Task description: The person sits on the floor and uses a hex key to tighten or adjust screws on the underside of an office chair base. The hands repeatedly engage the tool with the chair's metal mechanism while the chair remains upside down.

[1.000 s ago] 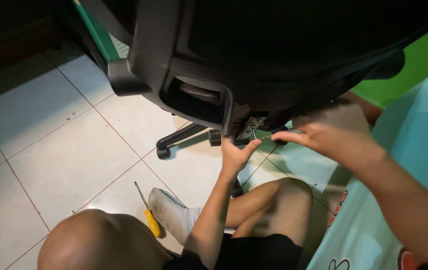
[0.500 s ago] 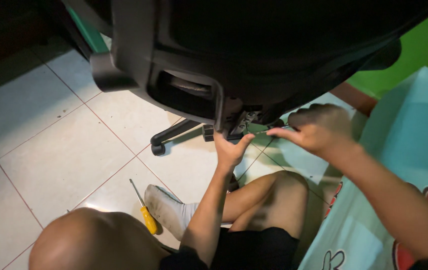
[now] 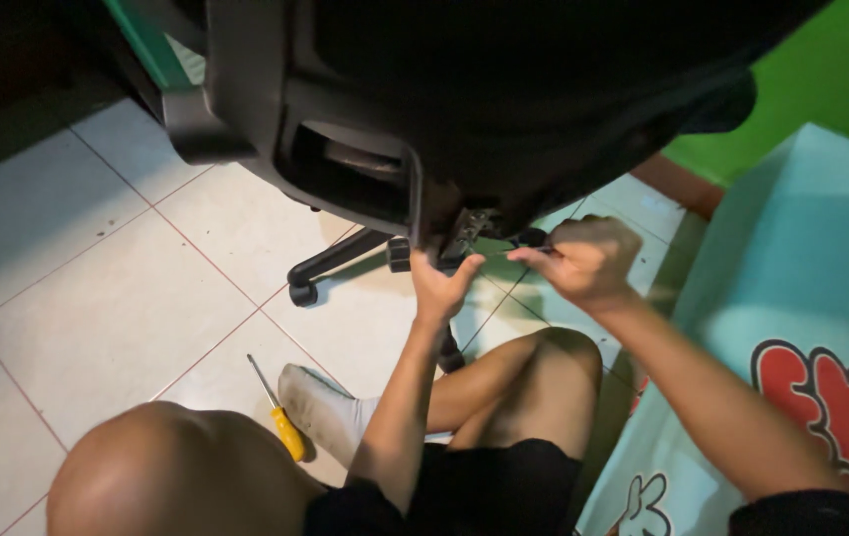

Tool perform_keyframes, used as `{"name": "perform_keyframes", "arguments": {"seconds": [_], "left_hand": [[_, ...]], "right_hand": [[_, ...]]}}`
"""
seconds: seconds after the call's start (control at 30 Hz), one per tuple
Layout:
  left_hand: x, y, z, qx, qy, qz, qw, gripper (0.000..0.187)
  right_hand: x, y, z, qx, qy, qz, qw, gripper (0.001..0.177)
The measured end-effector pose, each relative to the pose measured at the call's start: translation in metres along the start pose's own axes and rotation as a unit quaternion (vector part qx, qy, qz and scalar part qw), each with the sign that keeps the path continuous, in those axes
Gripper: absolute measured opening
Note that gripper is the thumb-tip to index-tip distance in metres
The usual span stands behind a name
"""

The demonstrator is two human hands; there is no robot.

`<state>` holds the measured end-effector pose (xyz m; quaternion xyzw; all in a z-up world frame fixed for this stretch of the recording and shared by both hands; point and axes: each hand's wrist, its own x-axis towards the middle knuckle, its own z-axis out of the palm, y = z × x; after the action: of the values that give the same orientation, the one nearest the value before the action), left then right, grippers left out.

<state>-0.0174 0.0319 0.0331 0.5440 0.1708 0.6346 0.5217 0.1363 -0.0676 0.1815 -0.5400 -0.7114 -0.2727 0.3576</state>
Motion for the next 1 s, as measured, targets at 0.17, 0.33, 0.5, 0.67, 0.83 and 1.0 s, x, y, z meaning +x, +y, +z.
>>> {"name": "perform_keyframes", "arguments": {"seconds": [0.17,0.33,0.5,0.67,0.83,1.0], "left_hand": [[0.009,0.011,0.002,-0.024,-0.007,-0.002,1.0,0.074],[0.002,0.022,0.002,0.005,-0.019,-0.029,0.999,0.062],[0.009,0.018,0.006,-0.002,0.0,0.002,1.0,0.067],[0.002,-0.001,0.003,-0.014,0.0,-0.009,1.0,0.073],[0.001,-0.016,-0.002,-0.001,0.011,-0.021,1.0,0.075],[0.008,-0.016,-0.001,-0.023,0.004,0.015,1.0,0.077]], "right_hand": [[-0.005,0.003,0.013,0.006,0.038,-0.002,0.999,0.057],[-0.021,-0.003,0.02,0.017,0.031,0.036,0.999,0.062],[-0.021,0.002,0.032,0.037,0.058,0.026,0.997,0.056],[-0.037,0.004,0.042,0.099,0.059,0.07,0.991,0.059],[-0.038,0.006,0.051,0.084,0.079,0.057,0.992,0.062],[-0.032,0.003,0.052,0.07,0.08,0.077,0.991,0.063]]}}
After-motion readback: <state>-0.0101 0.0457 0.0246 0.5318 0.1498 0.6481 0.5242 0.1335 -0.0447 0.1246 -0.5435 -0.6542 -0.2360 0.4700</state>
